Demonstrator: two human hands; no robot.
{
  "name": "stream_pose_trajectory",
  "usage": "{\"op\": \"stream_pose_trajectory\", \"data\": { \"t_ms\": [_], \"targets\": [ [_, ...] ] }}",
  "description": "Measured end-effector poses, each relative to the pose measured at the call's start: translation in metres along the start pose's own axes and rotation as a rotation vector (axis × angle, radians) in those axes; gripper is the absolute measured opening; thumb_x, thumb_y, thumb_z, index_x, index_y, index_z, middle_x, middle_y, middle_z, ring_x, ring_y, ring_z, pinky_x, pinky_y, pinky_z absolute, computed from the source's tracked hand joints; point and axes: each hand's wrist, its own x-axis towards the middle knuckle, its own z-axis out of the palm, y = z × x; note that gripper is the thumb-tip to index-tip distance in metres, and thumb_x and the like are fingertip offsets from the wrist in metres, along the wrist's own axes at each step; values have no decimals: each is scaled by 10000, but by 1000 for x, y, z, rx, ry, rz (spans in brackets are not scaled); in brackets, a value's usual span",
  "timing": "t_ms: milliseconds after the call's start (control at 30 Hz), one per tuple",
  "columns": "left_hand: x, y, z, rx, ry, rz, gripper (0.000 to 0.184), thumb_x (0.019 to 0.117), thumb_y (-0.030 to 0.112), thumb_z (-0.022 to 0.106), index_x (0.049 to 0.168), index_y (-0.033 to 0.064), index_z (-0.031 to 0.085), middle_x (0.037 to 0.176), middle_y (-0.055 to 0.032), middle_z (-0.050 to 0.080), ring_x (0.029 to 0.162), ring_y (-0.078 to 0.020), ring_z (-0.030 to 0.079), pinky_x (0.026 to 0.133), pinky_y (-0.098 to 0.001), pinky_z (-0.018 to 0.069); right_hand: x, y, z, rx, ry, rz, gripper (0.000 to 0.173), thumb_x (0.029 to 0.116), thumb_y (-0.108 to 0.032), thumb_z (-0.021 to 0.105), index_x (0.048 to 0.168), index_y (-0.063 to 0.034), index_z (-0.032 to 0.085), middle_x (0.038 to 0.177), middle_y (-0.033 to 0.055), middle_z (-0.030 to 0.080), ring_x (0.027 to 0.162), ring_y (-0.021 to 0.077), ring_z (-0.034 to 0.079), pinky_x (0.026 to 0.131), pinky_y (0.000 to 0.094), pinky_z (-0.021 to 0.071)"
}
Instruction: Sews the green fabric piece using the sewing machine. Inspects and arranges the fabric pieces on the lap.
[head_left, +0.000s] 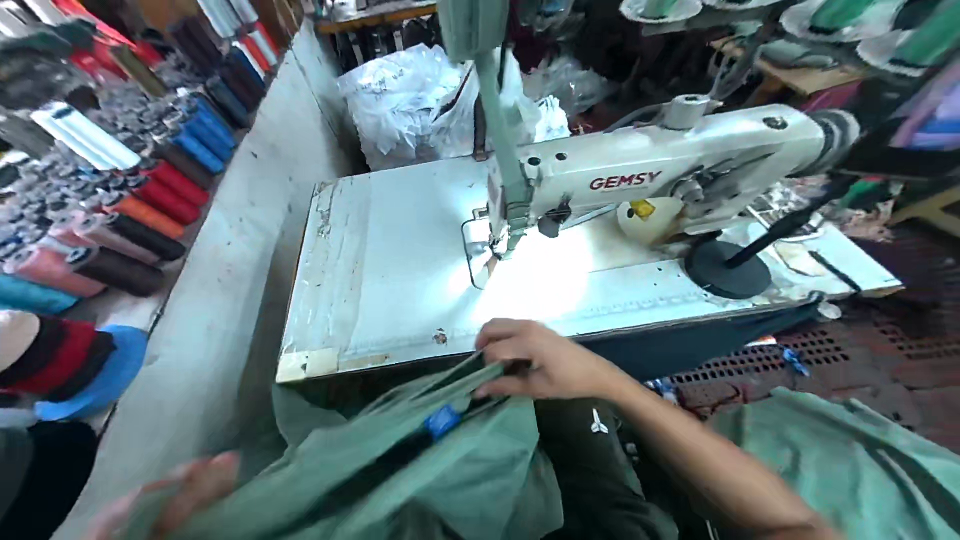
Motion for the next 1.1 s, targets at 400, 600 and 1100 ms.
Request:
{"op": "stream_pose_trajectory", "data": {
  "t_ms": [400,600,1100],
  "targets": [
    [86,-66,364,-247,-641,251,196,927,177,733,824,189,567,844,78,570,734,2,565,638,-153,508,-297,-150,-136,-1133,934,880,248,965,-250,687,995,-3,698,857,201,685,737,361,681,617,589,534],
    [-17,-126,519,-179,-999,304,152,910,61,737,1055,18,755,983,-78,722,862,-133,701,776,-302,608,-444,-274,-83,-1231,1173,1065,331,959,-87,668,1227,97,607,1171,220,675,1083,230,674,975,387,556],
    [-69,-281,275,431,-846,-267,236,1015,243,626,1093,70,766,1092,-70,749,1011,-131,716,929,-340,593,-433,-66,22,-156,408,1661,458,1050,-434,551,1075,-13,730,835,169,693,773,320,673,760,577,544]
  ]
}}
